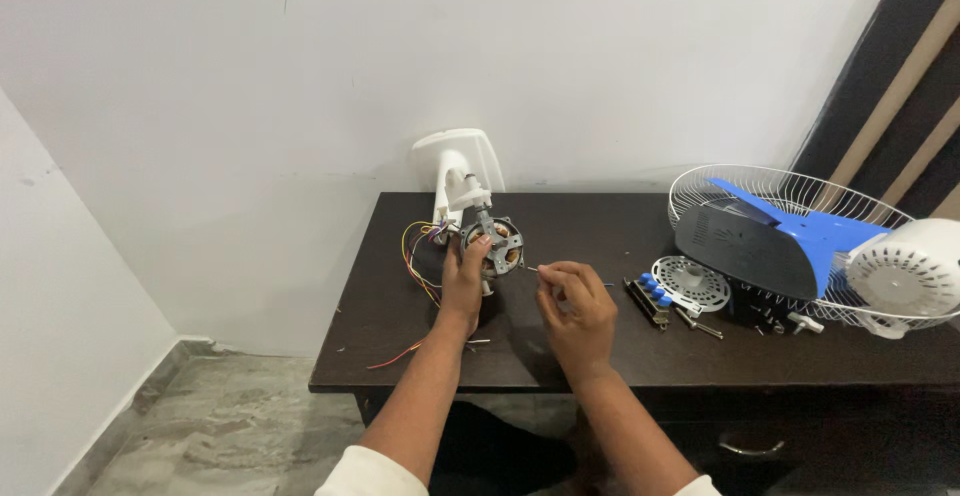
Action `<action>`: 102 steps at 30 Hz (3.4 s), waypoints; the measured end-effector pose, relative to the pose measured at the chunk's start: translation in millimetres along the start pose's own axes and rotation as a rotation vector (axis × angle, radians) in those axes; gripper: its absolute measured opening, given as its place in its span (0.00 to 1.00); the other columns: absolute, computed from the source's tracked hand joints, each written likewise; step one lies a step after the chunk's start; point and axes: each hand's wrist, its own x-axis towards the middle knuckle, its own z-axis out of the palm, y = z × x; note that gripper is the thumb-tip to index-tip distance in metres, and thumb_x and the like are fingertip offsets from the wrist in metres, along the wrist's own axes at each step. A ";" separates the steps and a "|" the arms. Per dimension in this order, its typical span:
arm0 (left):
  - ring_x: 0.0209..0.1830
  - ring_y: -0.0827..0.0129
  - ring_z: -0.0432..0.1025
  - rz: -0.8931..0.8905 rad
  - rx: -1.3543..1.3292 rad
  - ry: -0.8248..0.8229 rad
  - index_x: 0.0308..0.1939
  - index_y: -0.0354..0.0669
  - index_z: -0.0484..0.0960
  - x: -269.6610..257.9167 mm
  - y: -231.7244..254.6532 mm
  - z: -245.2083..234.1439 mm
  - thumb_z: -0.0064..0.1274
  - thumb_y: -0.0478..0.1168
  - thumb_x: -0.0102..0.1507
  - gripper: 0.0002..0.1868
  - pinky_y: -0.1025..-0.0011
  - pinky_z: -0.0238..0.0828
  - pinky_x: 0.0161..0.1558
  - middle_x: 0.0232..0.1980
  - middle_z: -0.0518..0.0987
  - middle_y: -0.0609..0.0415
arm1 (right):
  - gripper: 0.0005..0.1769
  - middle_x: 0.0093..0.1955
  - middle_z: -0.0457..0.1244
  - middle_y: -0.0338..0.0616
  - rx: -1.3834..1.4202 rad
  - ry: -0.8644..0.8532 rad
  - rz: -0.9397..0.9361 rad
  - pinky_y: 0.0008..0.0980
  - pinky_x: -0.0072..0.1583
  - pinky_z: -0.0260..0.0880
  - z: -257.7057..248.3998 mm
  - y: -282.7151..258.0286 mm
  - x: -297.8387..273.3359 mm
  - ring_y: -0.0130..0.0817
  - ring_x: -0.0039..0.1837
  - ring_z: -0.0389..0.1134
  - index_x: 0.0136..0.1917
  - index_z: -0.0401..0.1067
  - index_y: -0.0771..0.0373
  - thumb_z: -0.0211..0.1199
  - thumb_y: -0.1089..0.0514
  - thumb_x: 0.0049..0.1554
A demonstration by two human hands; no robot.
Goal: The person works on a disassembled electric fan motor, using a screwdriver to adjust internal components and a small tool to manipulate parts. The person handles the motor housing, wires, and a white plastic piece, then places the motor on the table to continue adjustments.
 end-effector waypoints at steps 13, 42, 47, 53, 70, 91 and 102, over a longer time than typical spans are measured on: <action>0.49 0.71 0.72 0.049 0.157 -0.046 0.56 0.41 0.74 -5.4 2.5 3.0 0.54 0.48 0.63 0.22 0.69 0.70 0.53 0.49 0.77 0.55 | 0.07 0.48 0.70 0.40 -0.071 0.000 -0.054 0.24 0.46 0.75 1.2 2.5 -2.1 0.27 0.46 0.73 0.47 0.78 0.62 0.70 0.67 0.55; 0.50 0.69 0.73 0.029 0.077 -0.078 0.57 0.41 0.74 -6.6 5.9 5.3 0.53 0.46 0.61 0.23 0.69 0.70 0.54 0.49 0.78 0.54 | 0.10 0.46 0.69 0.40 -0.178 0.040 -0.199 0.29 0.45 0.74 -0.7 -10.4 4.3 0.31 0.45 0.72 0.50 0.78 0.61 0.70 0.67 0.55; 0.51 0.69 0.72 0.030 0.110 -0.094 0.58 0.40 0.74 -13.7 5.0 4.9 0.53 0.47 0.62 0.23 0.69 0.68 0.56 0.50 0.78 0.53 | 0.11 0.49 0.70 0.40 -0.172 -0.009 -0.239 0.29 0.47 0.75 -2.0 -12.6 2.8 0.33 0.48 0.73 0.54 0.78 0.59 0.69 0.66 0.56; 0.47 0.69 0.73 -0.033 0.081 -0.083 0.57 0.42 0.74 -14.9 4.7 8.4 0.53 0.51 0.60 0.25 0.68 0.71 0.49 0.48 0.78 0.55 | 0.09 0.43 0.72 0.42 -0.125 0.007 -0.037 0.28 0.40 0.69 -0.8 -8.6 2.8 0.30 0.38 0.71 0.52 0.79 0.60 0.71 0.64 0.56; 0.45 0.70 0.76 -0.160 0.160 -0.003 0.59 0.44 0.73 -14.0 6.3 8.5 0.52 0.60 0.59 0.32 0.68 0.77 0.40 0.48 0.79 0.54 | 0.09 0.49 0.72 0.44 0.092 0.036 -0.037 0.26 0.48 0.74 1.8 0.6 -2.3 0.30 0.47 0.74 0.54 0.77 0.63 0.68 0.67 0.59; 0.37 0.68 0.76 -0.177 0.052 -0.014 0.54 0.42 0.75 -9.6 -0.9 4.3 0.52 0.61 0.60 0.29 0.66 0.75 0.34 0.42 0.79 0.52 | 0.05 0.48 0.72 0.40 0.088 0.057 0.126 0.24 0.44 0.72 1.0 2.6 -2.8 0.25 0.46 0.73 0.50 0.75 0.63 0.67 0.61 0.61; 0.39 0.50 0.77 -0.456 -0.569 -0.157 0.58 0.42 0.77 -14.2 23.7 2.5 0.36 0.76 0.58 0.45 0.50 0.77 0.44 0.50 0.81 0.39 | 0.08 0.42 0.73 0.39 0.557 -0.086 0.724 0.22 0.41 0.71 9.1 45.5 -6.6 0.23 0.43 0.74 0.47 0.77 0.63 0.70 0.59 0.55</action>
